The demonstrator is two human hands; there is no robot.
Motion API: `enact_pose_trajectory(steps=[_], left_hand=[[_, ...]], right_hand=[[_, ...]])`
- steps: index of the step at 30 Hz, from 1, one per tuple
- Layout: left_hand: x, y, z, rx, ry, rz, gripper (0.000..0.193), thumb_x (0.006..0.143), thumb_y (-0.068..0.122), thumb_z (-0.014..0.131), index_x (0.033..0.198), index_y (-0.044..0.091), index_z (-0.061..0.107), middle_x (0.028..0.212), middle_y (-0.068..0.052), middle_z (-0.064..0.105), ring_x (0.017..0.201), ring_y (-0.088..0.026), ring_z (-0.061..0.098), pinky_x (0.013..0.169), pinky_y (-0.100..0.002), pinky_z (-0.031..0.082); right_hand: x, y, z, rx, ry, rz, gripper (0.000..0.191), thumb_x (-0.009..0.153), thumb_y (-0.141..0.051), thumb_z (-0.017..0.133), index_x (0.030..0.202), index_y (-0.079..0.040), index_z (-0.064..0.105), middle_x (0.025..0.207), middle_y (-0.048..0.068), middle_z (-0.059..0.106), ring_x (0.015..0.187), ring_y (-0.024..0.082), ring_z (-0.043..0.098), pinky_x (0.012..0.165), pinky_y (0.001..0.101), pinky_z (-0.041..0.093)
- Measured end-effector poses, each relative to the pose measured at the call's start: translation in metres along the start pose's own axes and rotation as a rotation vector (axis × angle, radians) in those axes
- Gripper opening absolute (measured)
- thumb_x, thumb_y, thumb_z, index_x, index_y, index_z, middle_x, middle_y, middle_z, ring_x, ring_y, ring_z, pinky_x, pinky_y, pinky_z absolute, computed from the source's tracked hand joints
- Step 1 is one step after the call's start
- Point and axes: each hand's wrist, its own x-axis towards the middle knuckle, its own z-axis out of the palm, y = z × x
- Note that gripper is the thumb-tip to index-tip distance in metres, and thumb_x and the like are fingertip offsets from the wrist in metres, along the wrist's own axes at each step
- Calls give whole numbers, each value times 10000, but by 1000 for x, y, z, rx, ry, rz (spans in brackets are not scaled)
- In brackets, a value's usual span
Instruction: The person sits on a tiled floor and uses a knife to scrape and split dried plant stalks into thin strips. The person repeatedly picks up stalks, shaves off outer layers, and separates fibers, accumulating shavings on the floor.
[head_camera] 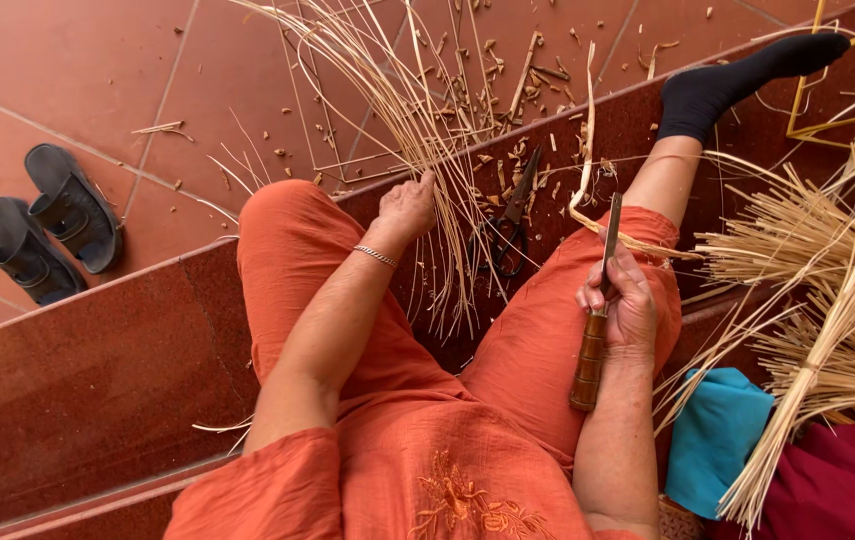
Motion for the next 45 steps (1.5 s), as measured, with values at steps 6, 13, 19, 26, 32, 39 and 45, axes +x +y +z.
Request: enact_pose_trajectory(steps=[6, 13, 19, 26, 32, 39, 45], left_hand=[[3, 2, -3, -38, 11, -139, 550, 913, 125, 646, 1406, 67, 409, 1377, -155, 533, 1303, -360, 489, 1018, -537, 456], [5, -2, -5, -344, 617, 90, 294, 942, 167, 716, 1213, 59, 679, 1030, -133, 743, 940, -233, 710, 868, -388, 595], [-6, -12, -23, -811, 1009, 223, 81, 934, 86, 751, 1011, 62, 747, 956, -86, 771, 842, -152, 766, 690, -278, 619], [-13, -21, -27, -881, 877, 22, 459, 831, -41, 737, 1242, 44, 552, 730, -16, 684, 705, -135, 702, 671, -271, 611], [-4, -21, -2, -887, 543, -215, 340, 812, -11, 730, 1132, 41, 628, 884, -70, 699, 784, -155, 711, 713, -297, 659], [0, -15, 21, -681, 202, -436, 106, 873, 94, 739, 950, 84, 811, 1018, -107, 764, 862, -201, 723, 808, -342, 625], [0, -9, 26, -665, 117, -470, 100, 880, 162, 744, 963, 111, 765, 932, -84, 725, 818, -207, 681, 780, -347, 606]], right_hand=[[2, -2, 2, -9, 6, -6, 449, 1077, -92, 544, 1511, 14, 504, 836, 102, 662, 555, 149, 583, 597, 328, 500], [1, -1, 9, -9, 25, -6, 462, 1074, -89, 544, 1523, 9, 498, 834, 98, 669, 577, 151, 601, 592, 321, 497], [-2, -2, 16, -3, -8, -4, 446, 1076, -84, 531, 1509, 13, 493, 820, 95, 684, 568, 136, 606, 599, 320, 514], [-3, -1, 19, -4, 11, -8, 453, 1079, -68, 519, 1518, 33, 471, 826, 95, 697, 573, 130, 634, 562, 299, 511], [-1, -1, 18, -19, 16, -8, 460, 1083, -70, 518, 1529, 25, 463, 827, 94, 692, 575, 134, 629, 569, 305, 512], [-1, -2, 14, -40, 31, -1, 451, 1086, -89, 521, 1527, 0, 490, 816, 91, 684, 568, 133, 614, 580, 310, 512], [0, -1, 13, -29, 37, -6, 440, 1085, -87, 527, 1516, 2, 500, 815, 91, 685, 565, 132, 612, 580, 310, 513]])
